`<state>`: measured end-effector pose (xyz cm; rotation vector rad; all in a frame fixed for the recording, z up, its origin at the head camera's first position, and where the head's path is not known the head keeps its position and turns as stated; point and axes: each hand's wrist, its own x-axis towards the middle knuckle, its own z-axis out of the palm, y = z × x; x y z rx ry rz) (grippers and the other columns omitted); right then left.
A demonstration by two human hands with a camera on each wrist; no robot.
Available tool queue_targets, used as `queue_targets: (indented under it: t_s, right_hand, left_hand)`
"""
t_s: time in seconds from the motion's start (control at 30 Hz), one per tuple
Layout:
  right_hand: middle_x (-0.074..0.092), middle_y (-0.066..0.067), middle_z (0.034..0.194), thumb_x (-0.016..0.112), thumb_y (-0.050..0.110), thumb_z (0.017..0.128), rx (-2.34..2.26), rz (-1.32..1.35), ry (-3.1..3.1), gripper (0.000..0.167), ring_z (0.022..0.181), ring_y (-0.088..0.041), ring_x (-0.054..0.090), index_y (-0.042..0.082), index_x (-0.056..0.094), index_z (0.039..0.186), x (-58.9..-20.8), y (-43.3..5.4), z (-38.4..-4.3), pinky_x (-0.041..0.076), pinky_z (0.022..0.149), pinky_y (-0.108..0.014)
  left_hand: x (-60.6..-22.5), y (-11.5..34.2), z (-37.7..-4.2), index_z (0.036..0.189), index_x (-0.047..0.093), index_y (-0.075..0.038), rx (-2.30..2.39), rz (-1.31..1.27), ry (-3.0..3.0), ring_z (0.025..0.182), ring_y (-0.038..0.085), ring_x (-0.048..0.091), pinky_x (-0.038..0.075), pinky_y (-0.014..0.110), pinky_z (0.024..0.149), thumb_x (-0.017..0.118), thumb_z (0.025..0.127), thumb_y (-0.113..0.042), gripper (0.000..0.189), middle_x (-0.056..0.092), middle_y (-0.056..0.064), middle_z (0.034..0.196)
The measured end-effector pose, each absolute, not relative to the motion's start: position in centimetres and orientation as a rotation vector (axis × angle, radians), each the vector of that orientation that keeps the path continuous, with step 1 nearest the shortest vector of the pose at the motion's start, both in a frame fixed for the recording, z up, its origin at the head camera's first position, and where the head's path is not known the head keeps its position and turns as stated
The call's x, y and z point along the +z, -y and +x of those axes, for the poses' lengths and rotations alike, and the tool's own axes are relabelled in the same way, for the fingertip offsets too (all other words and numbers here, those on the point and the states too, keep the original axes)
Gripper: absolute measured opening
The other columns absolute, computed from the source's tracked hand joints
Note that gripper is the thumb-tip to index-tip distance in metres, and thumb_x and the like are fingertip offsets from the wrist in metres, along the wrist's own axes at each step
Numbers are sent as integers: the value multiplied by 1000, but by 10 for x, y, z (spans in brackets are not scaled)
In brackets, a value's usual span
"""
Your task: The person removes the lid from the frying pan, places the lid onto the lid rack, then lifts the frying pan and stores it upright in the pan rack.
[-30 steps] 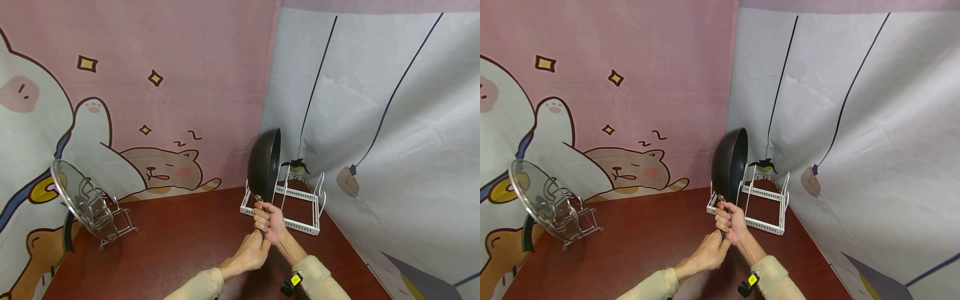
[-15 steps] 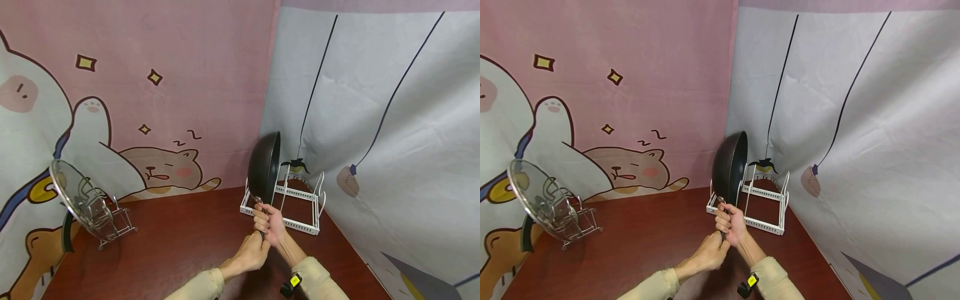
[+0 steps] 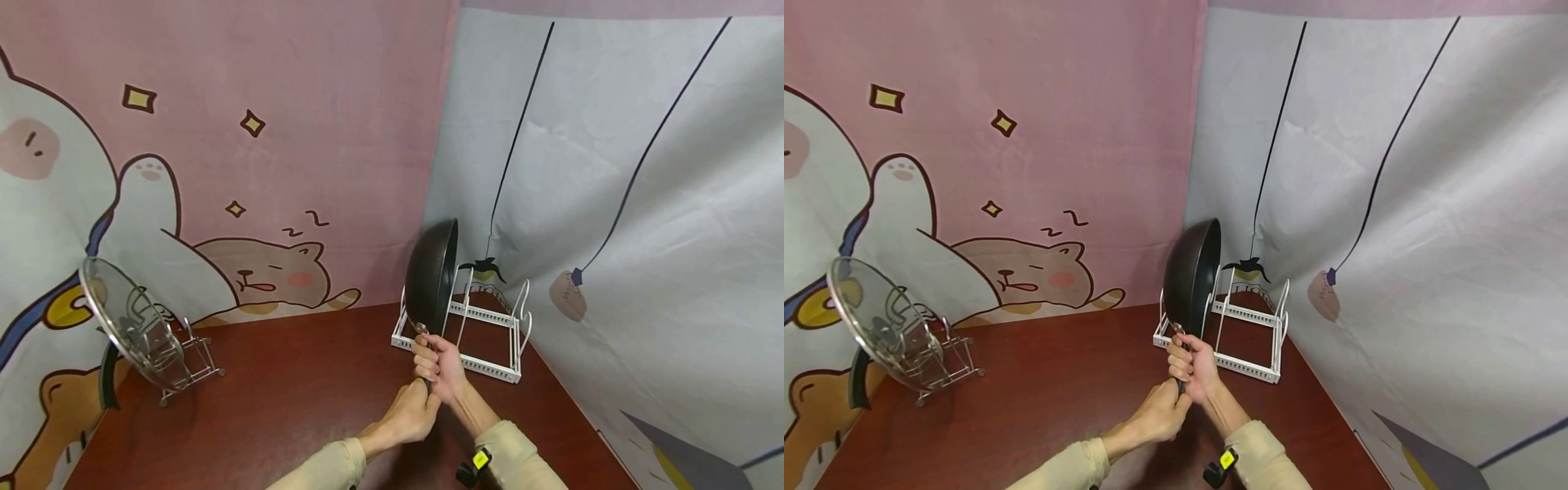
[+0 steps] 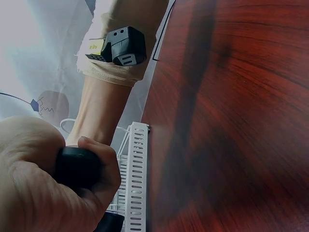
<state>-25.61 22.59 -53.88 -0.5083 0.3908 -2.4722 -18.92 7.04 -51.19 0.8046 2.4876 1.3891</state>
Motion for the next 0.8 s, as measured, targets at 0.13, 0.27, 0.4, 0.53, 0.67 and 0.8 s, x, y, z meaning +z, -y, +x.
queue_targets:
  t_s: [0.13,0.27,0.4,0.53,0.67,0.8]
  right_hand:
    - [16,11,75,13,26,121,-2471,-505,-367,49,55,-3,11,13,56,100,-542,-226,-257,10,51,-18]
    - [16,11,75,14,25,121,-2471,-493,-365,47,55,-3,11,13,55,100,-544,-226,-257,11,51,-18]
    - [16,11,75,12,25,120,-2479,-471,-358,49,56,-2,11,12,55,100,-545,-226,-257,12,51,-18]
    - [16,11,75,14,24,119,-2481,-464,-346,48,56,-3,11,11,57,101,-547,-226,-256,12,51,-19]
    - [16,11,75,14,24,119,-2484,-457,-359,48,56,-3,10,12,57,100,-548,-226,-255,11,51,-19]
    - [17,11,75,12,23,119,-2490,-435,-386,50,56,-3,10,12,56,99,-548,-226,-254,11,51,-19]
  left_hand:
    - [-513,-70,-189,98,64,-5,1392,797,-2477,47,7,45,37,22,43,59,104,-8,9,53,-4,67]
    - [-514,-70,-190,99,64,-5,1394,788,-2470,46,7,46,37,22,43,59,104,-8,9,54,-4,66]
    - [-517,-70,-190,98,63,-6,1390,780,-2470,47,8,46,37,22,43,59,105,-10,9,54,-4,67]
    - [-520,-70,-190,99,64,-5,1387,767,-2465,49,8,47,38,23,44,59,105,-11,10,54,-4,69]
    - [-523,-70,-189,100,65,-4,1397,761,-2457,49,8,47,38,23,43,59,106,-11,10,54,-3,70]
    - [-524,-70,-188,100,64,-4,1404,763,-2452,50,8,47,37,23,44,59,106,-10,10,53,-3,72]
